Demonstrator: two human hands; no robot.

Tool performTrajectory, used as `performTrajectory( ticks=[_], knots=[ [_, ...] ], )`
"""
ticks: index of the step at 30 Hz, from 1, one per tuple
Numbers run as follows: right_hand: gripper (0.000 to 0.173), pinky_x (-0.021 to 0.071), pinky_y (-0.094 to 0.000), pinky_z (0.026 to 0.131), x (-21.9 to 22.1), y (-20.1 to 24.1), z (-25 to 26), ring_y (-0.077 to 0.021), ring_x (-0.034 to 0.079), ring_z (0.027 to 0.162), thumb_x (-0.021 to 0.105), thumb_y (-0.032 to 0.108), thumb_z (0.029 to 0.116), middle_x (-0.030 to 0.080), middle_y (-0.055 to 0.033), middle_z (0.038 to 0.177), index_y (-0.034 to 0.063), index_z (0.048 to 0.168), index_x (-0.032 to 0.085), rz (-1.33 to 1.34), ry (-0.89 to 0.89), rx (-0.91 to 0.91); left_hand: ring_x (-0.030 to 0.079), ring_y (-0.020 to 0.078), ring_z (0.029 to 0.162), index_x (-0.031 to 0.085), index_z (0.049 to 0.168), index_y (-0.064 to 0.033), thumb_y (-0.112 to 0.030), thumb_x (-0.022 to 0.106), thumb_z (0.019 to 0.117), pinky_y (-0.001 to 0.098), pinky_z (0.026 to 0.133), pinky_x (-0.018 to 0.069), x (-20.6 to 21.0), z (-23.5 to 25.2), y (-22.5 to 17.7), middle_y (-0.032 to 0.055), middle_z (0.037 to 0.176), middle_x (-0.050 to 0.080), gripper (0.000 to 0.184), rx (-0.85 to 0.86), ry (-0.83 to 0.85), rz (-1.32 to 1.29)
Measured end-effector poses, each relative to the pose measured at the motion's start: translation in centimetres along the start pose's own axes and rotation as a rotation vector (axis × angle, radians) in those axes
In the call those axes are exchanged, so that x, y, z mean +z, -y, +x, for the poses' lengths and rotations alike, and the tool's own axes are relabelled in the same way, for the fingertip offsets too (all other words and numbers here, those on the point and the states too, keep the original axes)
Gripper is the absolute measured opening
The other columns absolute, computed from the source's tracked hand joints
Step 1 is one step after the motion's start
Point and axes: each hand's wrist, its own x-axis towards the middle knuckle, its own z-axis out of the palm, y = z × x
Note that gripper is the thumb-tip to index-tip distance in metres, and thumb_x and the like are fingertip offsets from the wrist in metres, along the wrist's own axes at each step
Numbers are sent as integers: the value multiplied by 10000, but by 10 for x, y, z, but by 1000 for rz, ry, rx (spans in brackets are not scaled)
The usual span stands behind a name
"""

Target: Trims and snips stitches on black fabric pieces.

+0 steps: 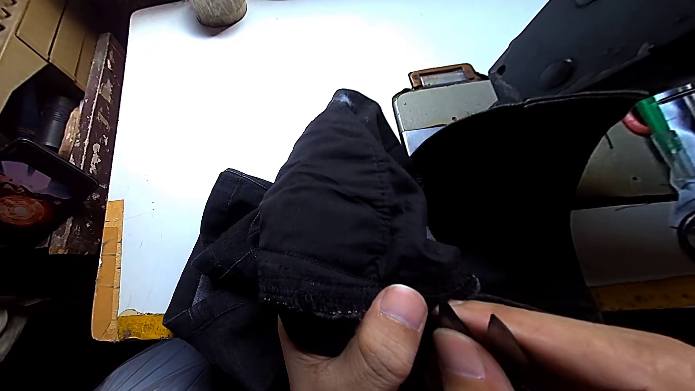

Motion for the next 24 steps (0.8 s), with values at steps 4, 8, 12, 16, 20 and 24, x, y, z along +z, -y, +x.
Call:
performTrajectory(
  ticks=[4, 8, 12, 16, 20, 24],
  knots=[
    [142, 519, -150, 627, -3, 0, -1, -38, 652, 690, 590, 63, 1009, 711, -104, 788, -53, 977, 666, 35, 39, 43, 742, 184, 866, 651, 1082, 39, 2, 708, 906, 346, 826, 621, -2, -1, 1, 159, 913, 730, 188, -4, 5, -1],
    [142, 531, -143, 628, -10, 3, -1, -16, 657, 701, 582, 73, 1018, 720, -82, 810, -47, 1014, 656, 66, 80, 133, 738, 188, 848, 649, 1081, 40, -26, 708, 919, 360, 809, 622, -4, -1, 3, 166, 900, 723, 185, -3, 17, -9],
    [131, 543, -152, 604, -10, 5, 0, -28, 663, 693, 595, 60, 1014, 719, -89, 826, -54, 1004, 659, 115, 84, 195, 736, 178, 847, 649, 1080, 31, -26, 707, 919, 351, 806, 622, -4, 0, 4, 153, 899, 722, 180, 10, 20, -1],
    [130, 552, -157, 595, -11, 7, 2, -27, 667, 690, 590, 52, 1016, 719, -83, 828, -64, 1014, 649, 153, 94, 233, 735, 185, 839, 649, 1076, 38, -29, 706, 920, 354, 800, 622, -5, 0, 5, 162, 891, 718, 180, 0, 24, -7],
    [129, 550, -158, 587, -12, 6, 4, -17, 655, 677, 587, 58, 1018, 706, -69, 813, -57, 1030, 646, 159, 116, 232, 736, 185, 846, 646, 1085, 36, -37, 714, 919, 358, 805, 623, -5, 0, 5, 157, 897, 720, 194, 3, 16, -1],
    [122, 543, -152, 594, -10, 5, 3, -12, 652, 684, 594, 58, 1013, 709, -68, 819, -52, 1021, 647, 145, 93, 216, 736, 187, 854, 639, 1097, 37, -28, 714, 914, 358, 811, 621, -5, 0, 5, 162, 904, 719, 208, 8, 11, 1]
  ],
)
